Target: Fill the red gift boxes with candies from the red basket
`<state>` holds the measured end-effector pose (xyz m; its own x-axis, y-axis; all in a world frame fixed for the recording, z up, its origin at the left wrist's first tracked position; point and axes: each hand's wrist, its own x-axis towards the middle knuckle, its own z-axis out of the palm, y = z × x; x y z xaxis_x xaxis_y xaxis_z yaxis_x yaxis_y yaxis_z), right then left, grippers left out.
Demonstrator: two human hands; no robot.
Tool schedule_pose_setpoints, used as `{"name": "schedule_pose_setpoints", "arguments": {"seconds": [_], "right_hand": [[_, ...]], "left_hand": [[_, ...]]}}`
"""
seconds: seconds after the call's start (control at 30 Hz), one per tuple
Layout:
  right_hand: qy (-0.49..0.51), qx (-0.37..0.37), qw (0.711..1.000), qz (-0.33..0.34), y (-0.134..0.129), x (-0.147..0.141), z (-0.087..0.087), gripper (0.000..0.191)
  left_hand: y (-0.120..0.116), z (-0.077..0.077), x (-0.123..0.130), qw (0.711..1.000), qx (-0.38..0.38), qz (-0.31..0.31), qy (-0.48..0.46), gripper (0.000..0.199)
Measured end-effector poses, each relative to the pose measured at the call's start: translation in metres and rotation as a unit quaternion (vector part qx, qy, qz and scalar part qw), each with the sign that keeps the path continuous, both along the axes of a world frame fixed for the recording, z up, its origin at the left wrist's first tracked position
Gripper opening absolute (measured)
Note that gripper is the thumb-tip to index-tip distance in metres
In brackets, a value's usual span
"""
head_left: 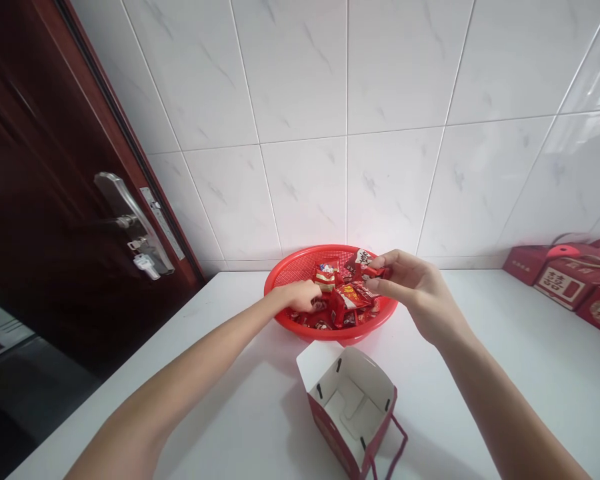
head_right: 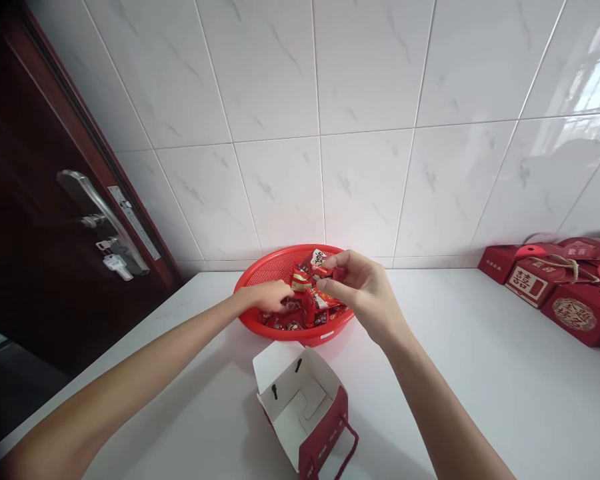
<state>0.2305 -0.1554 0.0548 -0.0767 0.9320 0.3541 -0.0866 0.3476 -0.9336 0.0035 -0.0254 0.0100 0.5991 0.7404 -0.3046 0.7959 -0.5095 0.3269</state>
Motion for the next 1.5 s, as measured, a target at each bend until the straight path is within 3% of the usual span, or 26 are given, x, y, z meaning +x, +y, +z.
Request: {"name": "schedule_pose_setpoints", "arguments": {"seconds": [0.17,0.4,0.7,0.9,1.0,1.23,1.4,1.5], "right_hand": [[0.001,0.006,1.000,-0.004,0.001,0.003,0.000,0.024],[-0.004,0.011,1.000,-0.008,0.000,0.002,0.002,0.026],[0.003,0.011,1.000,-0.001,-0.001,0.002,0.003,0.024],[-0.001,0.008,1.000,-0.005,-0.002,0.004,0.003,0.024],[-0.002,0.011,1.000,-0.002,-0.001,0.005,0.003,0.023],[0.001,0.017,1.000,0.006,-0.002,0.004,0.004,0.021],[0.001,0.013,1.000,0.002,-0.003,0.003,0.004,0.020],[0.000,0.014,1.000,-0.002,-0.003,0.003,0.004,0.020]], "left_hand": [[0.012,0.016,-0.027,0.994,0.001,0.047,-0.101,0.026],[0.009,0.023,-0.041,0.983,-0.043,0.084,-0.155,0.042],[0.009,0.020,-0.043,0.987,0.000,0.093,-0.128,0.021],[0.015,0.015,-0.045,0.989,0.044,0.112,-0.090,0.061],[0.015,0.015,-0.045,0.990,0.038,0.117,-0.064,0.070],[0.000,0.020,-0.016,0.999,-0.016,0.026,-0.030,0.043],[-0.017,0.010,0.023,0.993,-0.095,-0.073,0.016,0.046],[-0.020,0.005,0.037,0.989,-0.099,-0.102,0.041,0.055]]}}
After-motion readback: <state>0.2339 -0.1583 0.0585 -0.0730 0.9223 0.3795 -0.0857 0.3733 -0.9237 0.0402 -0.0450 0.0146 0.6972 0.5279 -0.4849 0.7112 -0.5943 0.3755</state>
